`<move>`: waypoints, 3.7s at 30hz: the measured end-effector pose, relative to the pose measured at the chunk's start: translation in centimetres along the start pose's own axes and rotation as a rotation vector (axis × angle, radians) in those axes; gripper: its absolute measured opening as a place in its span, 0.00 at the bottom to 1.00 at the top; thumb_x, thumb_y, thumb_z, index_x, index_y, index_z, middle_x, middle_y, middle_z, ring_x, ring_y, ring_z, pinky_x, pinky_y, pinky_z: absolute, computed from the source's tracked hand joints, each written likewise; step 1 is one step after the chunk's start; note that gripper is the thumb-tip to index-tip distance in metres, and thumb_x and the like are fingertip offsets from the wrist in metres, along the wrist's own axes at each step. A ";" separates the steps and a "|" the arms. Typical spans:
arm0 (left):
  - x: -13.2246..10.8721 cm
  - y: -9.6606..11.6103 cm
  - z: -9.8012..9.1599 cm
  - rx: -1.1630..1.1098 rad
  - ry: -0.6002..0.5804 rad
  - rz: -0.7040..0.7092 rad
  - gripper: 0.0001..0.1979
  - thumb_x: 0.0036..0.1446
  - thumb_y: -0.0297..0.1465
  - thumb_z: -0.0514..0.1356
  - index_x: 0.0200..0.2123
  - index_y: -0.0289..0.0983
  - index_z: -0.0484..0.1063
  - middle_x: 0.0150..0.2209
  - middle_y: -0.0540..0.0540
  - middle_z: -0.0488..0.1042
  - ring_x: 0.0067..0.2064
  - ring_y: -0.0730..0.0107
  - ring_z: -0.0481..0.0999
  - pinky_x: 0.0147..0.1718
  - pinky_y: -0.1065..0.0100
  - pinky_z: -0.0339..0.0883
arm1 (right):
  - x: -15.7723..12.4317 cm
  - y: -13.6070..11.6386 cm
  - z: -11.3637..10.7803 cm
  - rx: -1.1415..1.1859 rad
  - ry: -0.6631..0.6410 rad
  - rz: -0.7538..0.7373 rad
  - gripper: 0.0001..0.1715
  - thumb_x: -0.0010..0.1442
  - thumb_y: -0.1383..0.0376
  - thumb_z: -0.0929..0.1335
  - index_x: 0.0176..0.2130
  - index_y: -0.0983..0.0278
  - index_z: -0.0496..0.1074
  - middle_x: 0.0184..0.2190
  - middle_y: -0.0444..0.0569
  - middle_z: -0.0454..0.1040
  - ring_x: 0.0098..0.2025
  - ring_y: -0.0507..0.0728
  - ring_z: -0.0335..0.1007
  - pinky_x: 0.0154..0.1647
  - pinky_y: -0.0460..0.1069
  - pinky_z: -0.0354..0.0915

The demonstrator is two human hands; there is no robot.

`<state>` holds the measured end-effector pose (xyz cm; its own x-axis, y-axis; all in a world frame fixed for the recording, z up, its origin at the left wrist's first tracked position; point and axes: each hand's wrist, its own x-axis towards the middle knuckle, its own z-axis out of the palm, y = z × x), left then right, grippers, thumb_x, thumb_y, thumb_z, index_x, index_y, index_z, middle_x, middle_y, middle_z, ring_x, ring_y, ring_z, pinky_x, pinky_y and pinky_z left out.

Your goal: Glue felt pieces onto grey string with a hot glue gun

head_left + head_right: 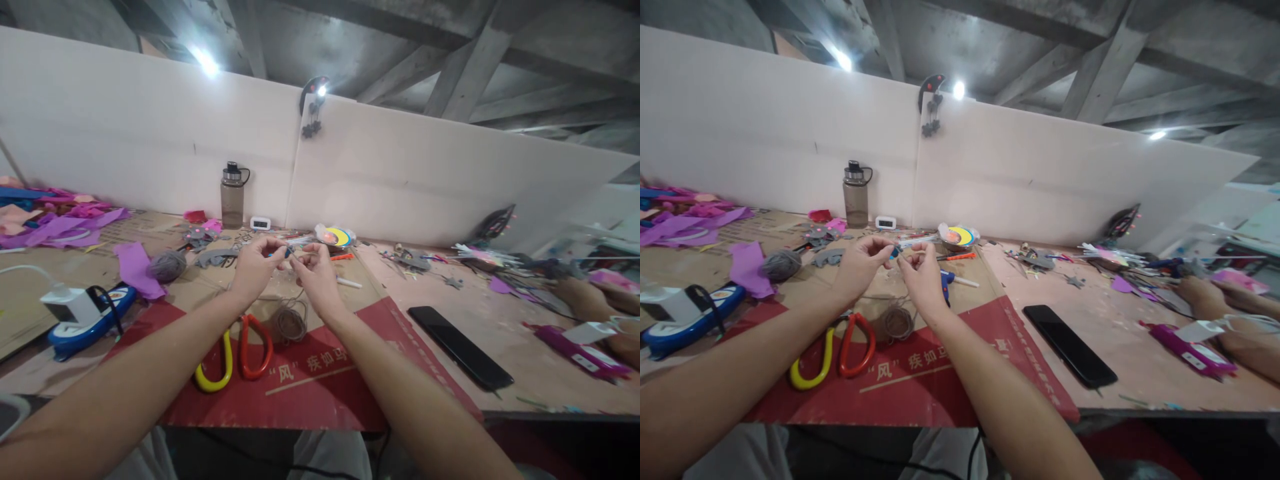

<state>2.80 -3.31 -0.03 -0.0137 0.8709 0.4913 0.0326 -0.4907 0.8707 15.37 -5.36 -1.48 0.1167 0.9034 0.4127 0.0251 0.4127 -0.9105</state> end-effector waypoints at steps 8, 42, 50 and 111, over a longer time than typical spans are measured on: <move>-0.1 0.0 0.9 -0.460 0.003 -0.201 0.08 0.41 0.29 0.66 0.24 0.33 0.69 0.26 0.50 0.70 0.31 0.75 0.72 0.41 0.64 0.70 | -0.2 -0.8 -0.6 -0.306 0.045 -0.191 0.09 0.53 0.59 0.66 0.31 0.63 0.70 0.21 0.39 0.56 0.25 0.50 0.52 0.26 0.45 0.52; 0.6 0.9 -0.1 -0.361 -0.303 -0.435 0.10 0.41 0.34 0.66 0.27 0.33 0.75 0.26 0.46 0.73 0.26 0.74 0.70 0.22 0.72 0.54 | 0.9 -1.3 -2.3 -0.252 0.082 0.015 0.10 0.48 0.58 0.67 0.26 0.63 0.69 0.17 0.39 0.62 0.19 0.48 0.52 0.21 0.44 0.49; 0.5 1.0 -0.2 -0.130 -0.315 -0.350 0.12 0.40 0.37 0.66 0.26 0.34 0.76 0.22 0.45 0.72 0.24 0.73 0.68 0.20 0.71 0.50 | 0.5 -1.3 -2.5 -0.422 0.026 -0.073 0.11 0.50 0.57 0.65 0.28 0.62 0.70 0.19 0.42 0.66 0.22 0.50 0.56 0.23 0.45 0.52; 1.3 -0.6 -0.2 -0.515 0.048 -0.331 0.02 0.50 0.24 0.60 0.27 0.32 0.68 0.24 0.48 0.72 0.26 0.76 0.75 0.28 0.74 0.70 | 0.8 -0.7 -3.7 -0.729 -0.105 -0.284 0.19 0.60 0.59 0.58 0.26 0.63 0.71 0.26 0.48 0.72 0.30 0.54 0.66 0.33 0.48 0.58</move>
<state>2.53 -1.89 0.12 0.0136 0.9830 0.1833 -0.4678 -0.1557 0.8700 19.14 -5.34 -0.62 -0.0857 0.7960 0.5991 0.6889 0.4818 -0.5416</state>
